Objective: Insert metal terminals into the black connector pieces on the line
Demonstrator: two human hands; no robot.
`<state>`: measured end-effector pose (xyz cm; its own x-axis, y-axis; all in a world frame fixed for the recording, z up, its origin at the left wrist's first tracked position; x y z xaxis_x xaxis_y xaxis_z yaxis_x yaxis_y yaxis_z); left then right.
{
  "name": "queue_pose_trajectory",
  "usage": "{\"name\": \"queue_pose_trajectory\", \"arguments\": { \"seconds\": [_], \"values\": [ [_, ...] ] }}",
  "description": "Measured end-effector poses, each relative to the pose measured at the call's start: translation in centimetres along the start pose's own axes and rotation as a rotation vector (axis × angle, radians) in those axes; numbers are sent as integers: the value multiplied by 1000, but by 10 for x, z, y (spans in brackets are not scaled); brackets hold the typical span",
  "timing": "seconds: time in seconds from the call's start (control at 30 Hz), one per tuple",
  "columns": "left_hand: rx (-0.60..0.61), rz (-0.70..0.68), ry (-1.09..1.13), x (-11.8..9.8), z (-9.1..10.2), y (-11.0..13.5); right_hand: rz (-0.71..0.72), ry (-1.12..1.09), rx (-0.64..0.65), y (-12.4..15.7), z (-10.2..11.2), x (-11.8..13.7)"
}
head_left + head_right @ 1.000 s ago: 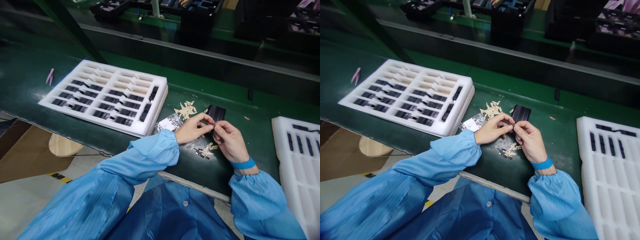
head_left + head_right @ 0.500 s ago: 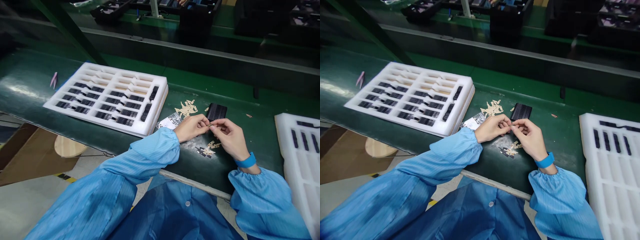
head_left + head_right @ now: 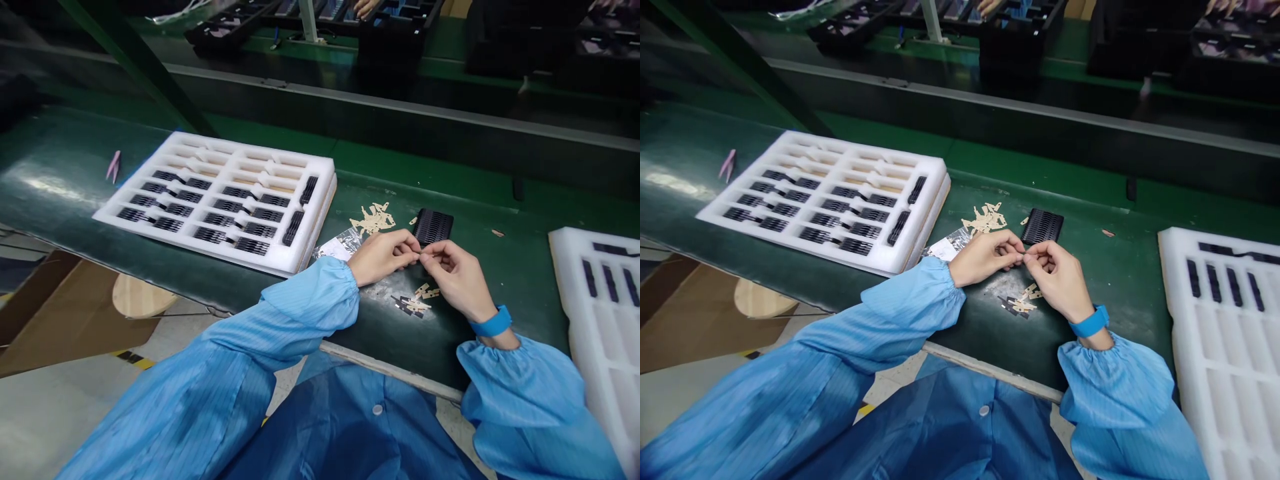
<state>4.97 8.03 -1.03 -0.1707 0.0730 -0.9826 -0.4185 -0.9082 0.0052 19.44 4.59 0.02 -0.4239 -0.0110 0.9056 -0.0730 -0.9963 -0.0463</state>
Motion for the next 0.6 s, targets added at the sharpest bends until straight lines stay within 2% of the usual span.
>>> {"name": "queue_pose_trajectory", "arguments": {
  "seconds": [0.17,0.4,0.6],
  "values": [
    [-49,-5,35,1,4,-2,-23,-23,17,0,0,-2],
    [-123,-86,-37,-6,8,-2,-38,-64,21,0,-7,-4],
    [-214,-248,-344,-16,10,6,24,-43,-153,4,0,0]
  ]
}}
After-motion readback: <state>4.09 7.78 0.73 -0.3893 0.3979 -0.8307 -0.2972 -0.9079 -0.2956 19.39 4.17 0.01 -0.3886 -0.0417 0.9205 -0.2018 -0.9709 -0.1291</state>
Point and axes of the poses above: each hand's wrist, its own y-axis away from the middle knuckle, its own z-axis out of the back of the hand, x = y × z, the point moved 8 cm from there along -y, towards the middle knuckle, and after that the axes turned 8 degrees about -x, right-handed, at the moved point
